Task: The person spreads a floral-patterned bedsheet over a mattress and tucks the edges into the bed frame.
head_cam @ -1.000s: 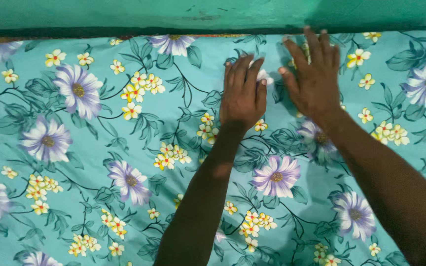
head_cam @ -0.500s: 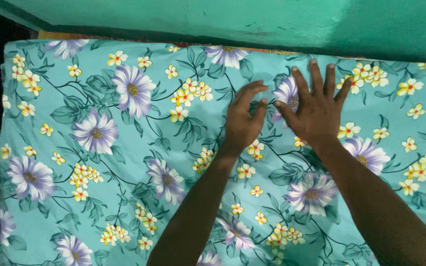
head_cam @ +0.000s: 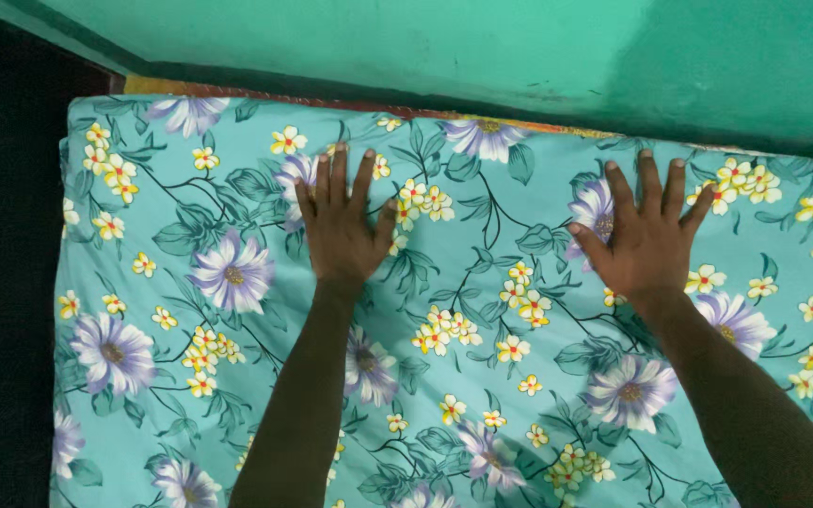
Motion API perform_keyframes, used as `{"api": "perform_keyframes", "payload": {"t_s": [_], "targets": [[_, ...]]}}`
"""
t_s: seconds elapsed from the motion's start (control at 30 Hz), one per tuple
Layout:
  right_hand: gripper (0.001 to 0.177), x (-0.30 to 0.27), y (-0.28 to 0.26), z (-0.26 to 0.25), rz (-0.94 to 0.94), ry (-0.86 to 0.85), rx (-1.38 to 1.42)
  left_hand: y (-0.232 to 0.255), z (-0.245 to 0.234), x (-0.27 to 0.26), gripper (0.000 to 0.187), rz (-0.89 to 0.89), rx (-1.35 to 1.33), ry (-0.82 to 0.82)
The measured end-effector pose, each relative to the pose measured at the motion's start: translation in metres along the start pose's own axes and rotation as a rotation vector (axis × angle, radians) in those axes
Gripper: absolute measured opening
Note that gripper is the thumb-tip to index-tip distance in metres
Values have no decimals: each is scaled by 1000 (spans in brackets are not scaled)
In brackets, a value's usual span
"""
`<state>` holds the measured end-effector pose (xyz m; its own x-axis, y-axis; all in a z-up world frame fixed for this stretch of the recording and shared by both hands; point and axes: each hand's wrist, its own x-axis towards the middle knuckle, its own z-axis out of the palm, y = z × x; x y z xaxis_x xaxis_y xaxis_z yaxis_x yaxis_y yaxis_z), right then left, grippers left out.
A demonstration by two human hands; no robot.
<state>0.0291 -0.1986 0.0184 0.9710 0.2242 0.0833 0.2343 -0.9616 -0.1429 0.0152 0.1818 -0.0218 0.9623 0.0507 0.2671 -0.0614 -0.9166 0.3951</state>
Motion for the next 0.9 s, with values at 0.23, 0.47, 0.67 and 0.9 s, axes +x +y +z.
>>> {"api": "perform_keyframes", "payload": {"t_s": [0.23, 0.47, 0.67, 0.9], "targets": [[86, -1, 1, 0, 5, -5, -9, -4, -1, 2, 68, -10, -47, -2], [88, 2, 0, 1, 0, -17, 7, -3, 0, 1, 68, -20, -48, 38], [88, 0, 3, 1, -25, -16, 7, -1, -3, 2, 69, -4, -66, 44], [89, 0, 1, -3, -36, 7, 8, 3, -5, 1, 68, -21, -4, 32]]}}
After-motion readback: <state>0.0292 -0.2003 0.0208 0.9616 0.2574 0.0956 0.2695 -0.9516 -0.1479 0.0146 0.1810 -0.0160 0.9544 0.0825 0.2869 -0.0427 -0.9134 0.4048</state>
